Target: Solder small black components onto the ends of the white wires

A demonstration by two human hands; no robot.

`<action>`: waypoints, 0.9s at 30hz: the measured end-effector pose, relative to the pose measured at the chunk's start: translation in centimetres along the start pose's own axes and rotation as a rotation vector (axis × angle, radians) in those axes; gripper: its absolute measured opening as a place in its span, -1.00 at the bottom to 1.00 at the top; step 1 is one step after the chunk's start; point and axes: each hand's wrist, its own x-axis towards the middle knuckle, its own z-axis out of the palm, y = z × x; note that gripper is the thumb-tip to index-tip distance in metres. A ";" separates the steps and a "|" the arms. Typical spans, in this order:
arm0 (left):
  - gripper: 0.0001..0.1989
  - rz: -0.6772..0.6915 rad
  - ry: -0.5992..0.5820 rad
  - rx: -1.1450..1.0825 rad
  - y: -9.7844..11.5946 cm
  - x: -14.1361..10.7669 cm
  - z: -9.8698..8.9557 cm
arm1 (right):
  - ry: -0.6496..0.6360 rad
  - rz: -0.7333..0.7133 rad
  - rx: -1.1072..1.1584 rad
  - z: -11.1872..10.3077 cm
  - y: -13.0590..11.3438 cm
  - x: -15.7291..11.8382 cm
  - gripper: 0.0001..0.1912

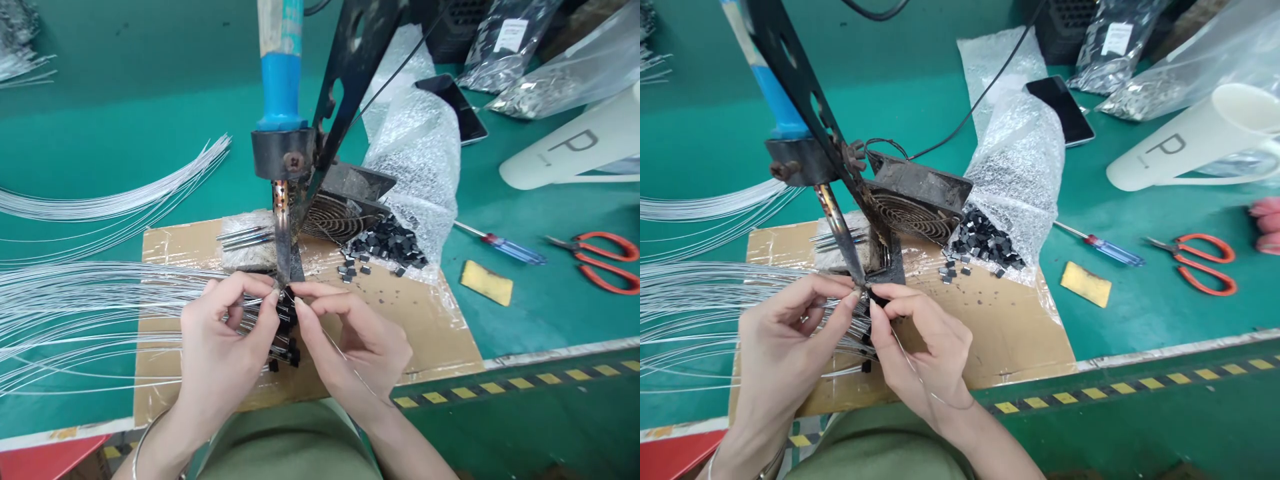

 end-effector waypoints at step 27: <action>-0.87 -0.031 -0.049 -0.018 -0.6 -0.1 -0.1 | -0.014 -0.005 0.000 0.1 -0.1 -0.2 -0.83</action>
